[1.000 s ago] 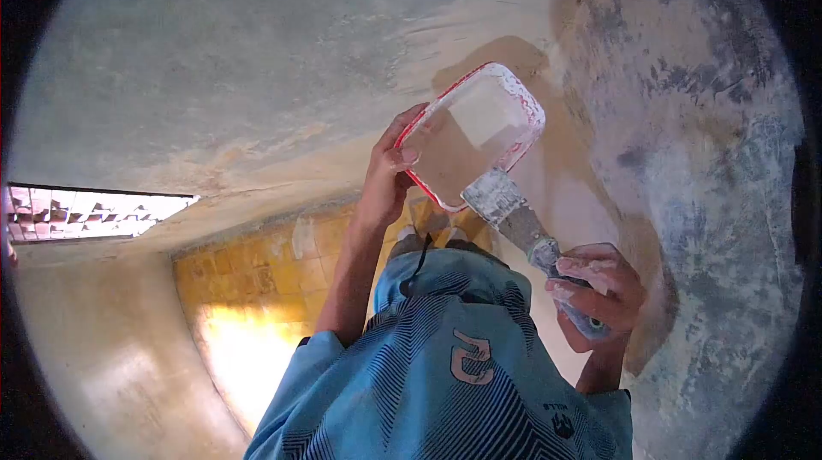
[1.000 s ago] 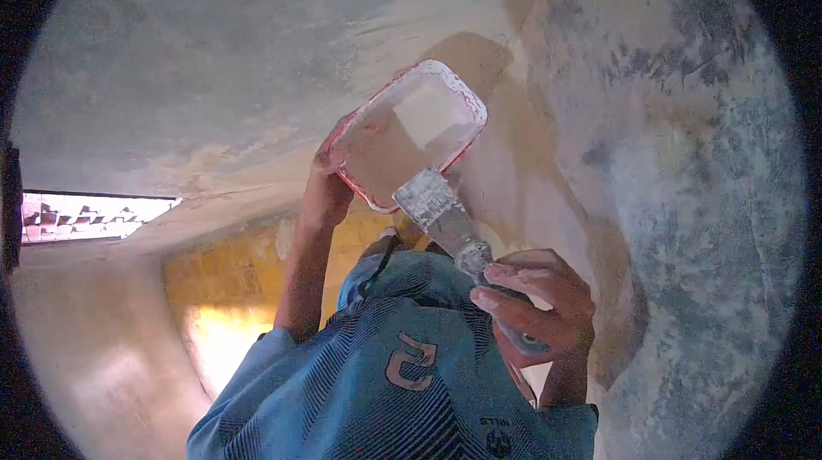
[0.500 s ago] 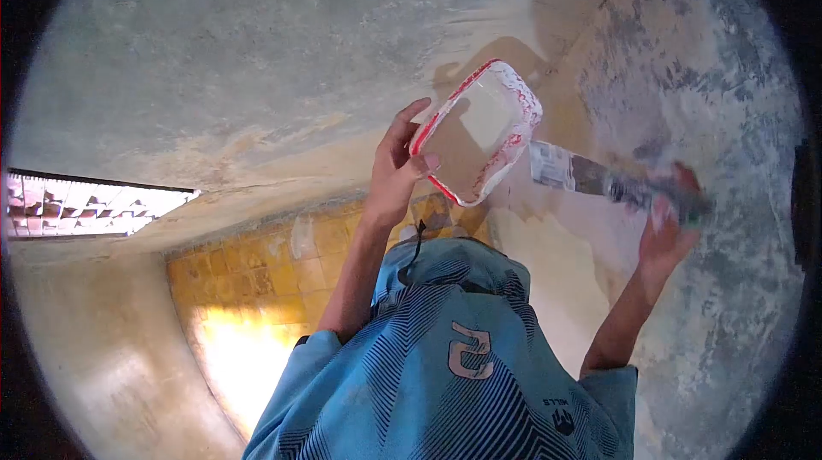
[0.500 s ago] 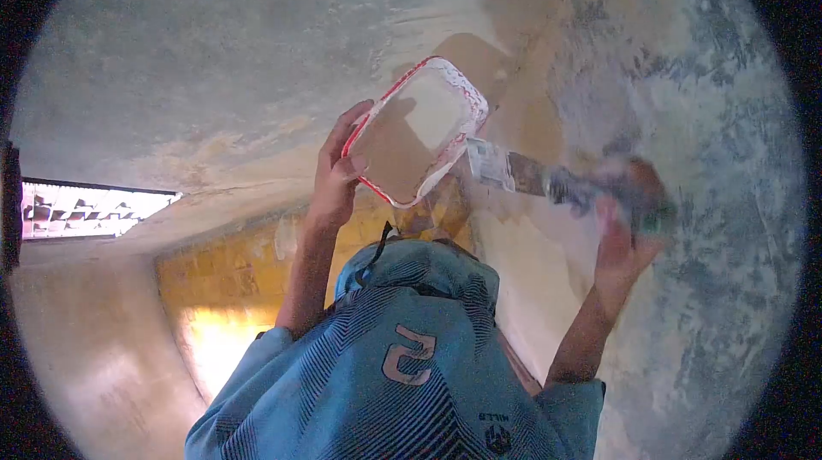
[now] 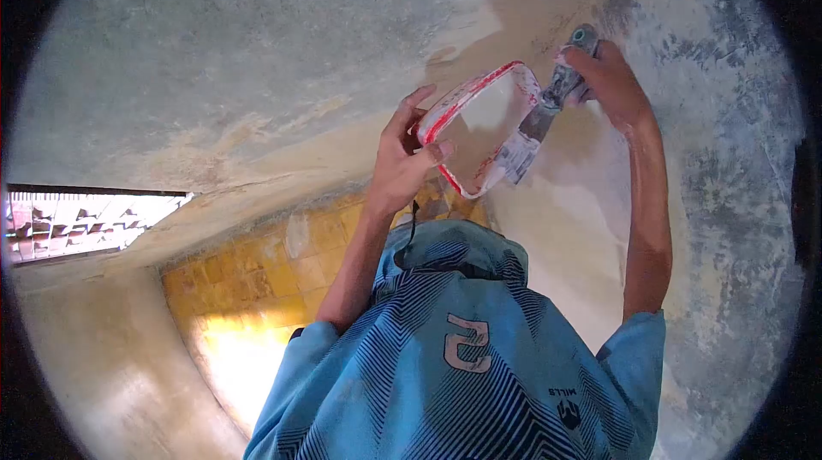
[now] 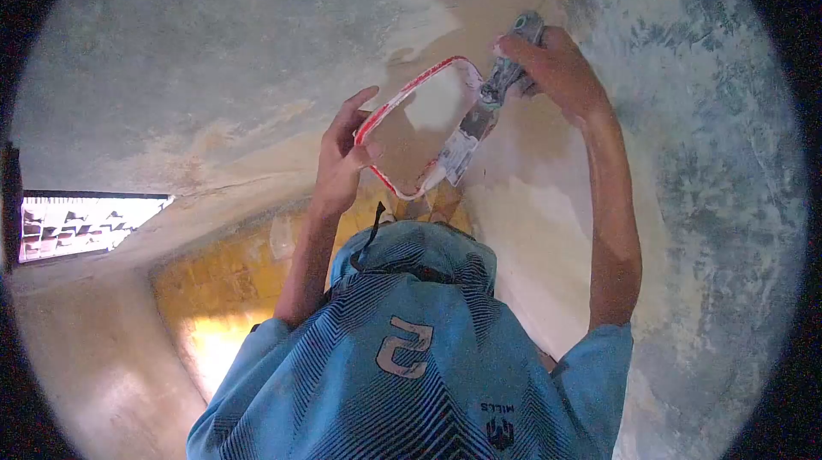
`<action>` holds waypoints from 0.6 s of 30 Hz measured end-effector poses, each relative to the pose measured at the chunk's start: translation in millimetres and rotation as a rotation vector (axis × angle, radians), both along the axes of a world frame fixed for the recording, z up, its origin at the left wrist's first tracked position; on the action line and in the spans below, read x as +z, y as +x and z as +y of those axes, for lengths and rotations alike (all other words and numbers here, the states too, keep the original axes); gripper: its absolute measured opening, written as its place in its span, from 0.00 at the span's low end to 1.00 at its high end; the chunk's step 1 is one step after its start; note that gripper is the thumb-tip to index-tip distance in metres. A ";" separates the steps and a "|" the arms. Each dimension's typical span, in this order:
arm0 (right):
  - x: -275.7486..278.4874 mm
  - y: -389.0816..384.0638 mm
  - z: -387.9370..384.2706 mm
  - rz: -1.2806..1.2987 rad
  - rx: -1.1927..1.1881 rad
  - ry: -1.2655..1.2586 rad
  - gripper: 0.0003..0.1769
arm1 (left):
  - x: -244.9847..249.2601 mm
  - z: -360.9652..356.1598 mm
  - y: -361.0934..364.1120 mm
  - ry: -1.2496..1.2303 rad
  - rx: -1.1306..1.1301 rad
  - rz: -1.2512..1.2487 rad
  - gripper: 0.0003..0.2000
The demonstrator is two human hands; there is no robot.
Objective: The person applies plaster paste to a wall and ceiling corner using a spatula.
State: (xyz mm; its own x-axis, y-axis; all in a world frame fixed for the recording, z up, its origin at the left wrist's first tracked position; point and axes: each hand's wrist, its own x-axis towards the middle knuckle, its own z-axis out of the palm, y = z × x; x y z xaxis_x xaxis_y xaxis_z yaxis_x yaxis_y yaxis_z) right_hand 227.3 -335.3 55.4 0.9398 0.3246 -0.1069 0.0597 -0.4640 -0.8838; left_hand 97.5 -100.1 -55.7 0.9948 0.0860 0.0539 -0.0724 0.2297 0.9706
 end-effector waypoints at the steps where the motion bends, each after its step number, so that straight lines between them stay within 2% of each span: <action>1: -10.1 2.1 -0.9 0.019 0.024 0.008 0.16 | -1.4 -1.0 -1.1 0.016 0.009 0.006 0.37; 8: -43.2 -1.4 -2.4 0.196 0.029 0.049 0.16 | -11.3 -3.0 -0.9 0.073 -0.010 0.023 0.32; 18: -70.8 -4.9 -11.7 0.330 -0.167 0.105 0.14 | -13.3 -6.9 -5.0 0.124 0.056 0.105 0.28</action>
State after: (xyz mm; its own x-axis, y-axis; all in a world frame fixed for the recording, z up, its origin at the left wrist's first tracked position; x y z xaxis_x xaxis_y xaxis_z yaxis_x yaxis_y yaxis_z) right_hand 222.3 -346.9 -15.4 0.9013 0.1953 -0.3866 -0.3043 -0.3496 -0.8861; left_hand 92.5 -107.0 -69.0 0.9894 0.1405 -0.0363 0.0213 0.1066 0.9941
